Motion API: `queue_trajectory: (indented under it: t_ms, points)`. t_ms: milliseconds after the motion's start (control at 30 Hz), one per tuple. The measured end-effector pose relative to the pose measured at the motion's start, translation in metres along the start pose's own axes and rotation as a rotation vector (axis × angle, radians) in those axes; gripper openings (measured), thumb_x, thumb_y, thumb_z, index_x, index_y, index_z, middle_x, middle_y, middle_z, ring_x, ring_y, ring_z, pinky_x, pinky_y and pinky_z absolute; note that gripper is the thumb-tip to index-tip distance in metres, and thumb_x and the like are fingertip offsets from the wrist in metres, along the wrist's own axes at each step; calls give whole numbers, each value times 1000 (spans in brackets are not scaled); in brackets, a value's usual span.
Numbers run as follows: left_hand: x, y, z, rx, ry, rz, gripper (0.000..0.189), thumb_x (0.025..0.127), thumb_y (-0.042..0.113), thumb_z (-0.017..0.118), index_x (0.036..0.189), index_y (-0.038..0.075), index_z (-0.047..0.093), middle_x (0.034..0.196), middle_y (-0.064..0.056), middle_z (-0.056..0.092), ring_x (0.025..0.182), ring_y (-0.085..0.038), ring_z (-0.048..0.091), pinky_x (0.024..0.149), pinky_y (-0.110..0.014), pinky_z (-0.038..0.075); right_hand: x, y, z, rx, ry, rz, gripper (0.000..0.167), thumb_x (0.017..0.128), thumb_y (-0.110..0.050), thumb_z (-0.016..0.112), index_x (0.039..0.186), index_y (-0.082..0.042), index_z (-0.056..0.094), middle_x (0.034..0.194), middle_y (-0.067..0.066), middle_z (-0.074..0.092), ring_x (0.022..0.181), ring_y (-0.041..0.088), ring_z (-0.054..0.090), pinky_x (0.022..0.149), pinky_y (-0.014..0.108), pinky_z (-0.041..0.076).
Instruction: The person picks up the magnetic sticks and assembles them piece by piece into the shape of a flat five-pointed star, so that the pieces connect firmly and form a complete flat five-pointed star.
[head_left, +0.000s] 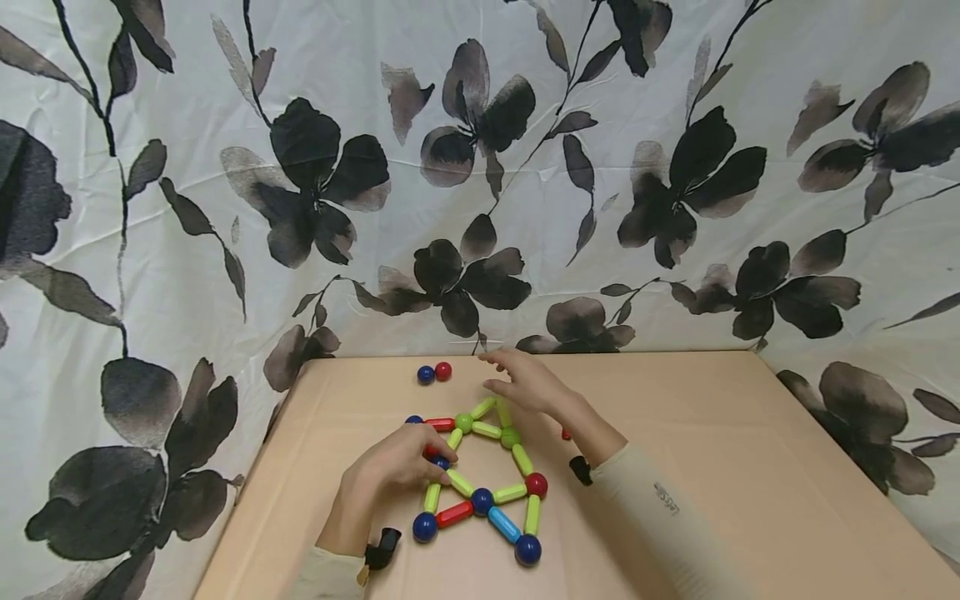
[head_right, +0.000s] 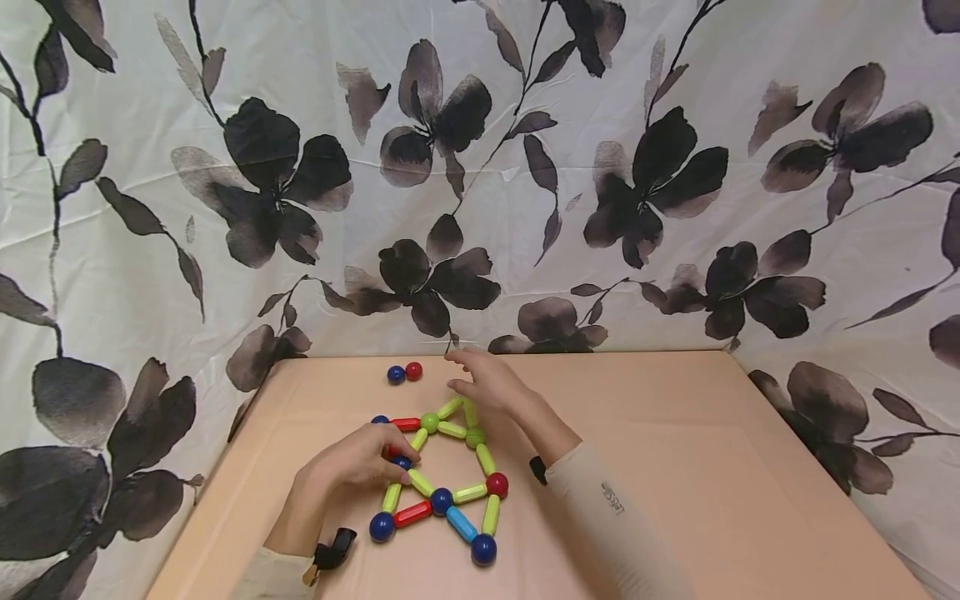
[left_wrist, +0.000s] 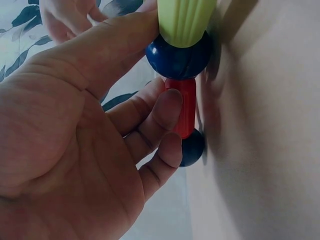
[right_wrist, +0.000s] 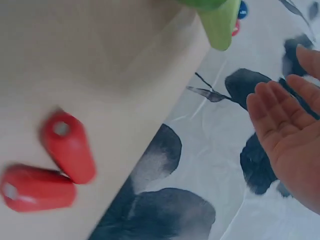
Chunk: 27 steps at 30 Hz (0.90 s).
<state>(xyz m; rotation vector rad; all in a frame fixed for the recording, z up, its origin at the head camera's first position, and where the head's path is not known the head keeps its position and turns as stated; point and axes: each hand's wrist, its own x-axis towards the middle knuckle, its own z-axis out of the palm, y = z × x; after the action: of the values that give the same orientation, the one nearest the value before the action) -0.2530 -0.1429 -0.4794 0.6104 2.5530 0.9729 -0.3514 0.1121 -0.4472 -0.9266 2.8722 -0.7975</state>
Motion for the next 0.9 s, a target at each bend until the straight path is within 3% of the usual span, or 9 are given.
queue_trajectory:
  t_ms: [267,533,667,900]
  points:
    - [-3,1,-2,4,6,-8,23,84,18,88,106,17,83,112,3,70,107,-18,58,94,-44,50,45,-12,14,-77,-94,-64,47,101,-20,69,146,-10,57,145,12,59,124,33,64,103,47,53]
    - [-1,1,0,17,7,19,21,84,18,88,104,17,83,109,4,71,105,-16,59,94,-43,51,79,-27,36,-198,-168,-51,50,101,-22,68,149,-11,56,155,12,52,146,32,46,121,49,37]
    - [-1,0,-1,20,12,20,20,83,18,88,103,17,83,108,5,71,104,-16,59,94,-42,50,88,-34,46,-227,-224,-54,55,101,-19,68,153,-15,52,157,10,49,145,33,46,120,48,39]
    - [0,-3,0,22,9,7,21,82,19,89,102,18,83,109,5,69,105,-16,57,92,-41,50,90,-40,63,-386,-276,-104,52,109,-21,51,160,-26,42,167,3,38,154,32,35,126,49,29]
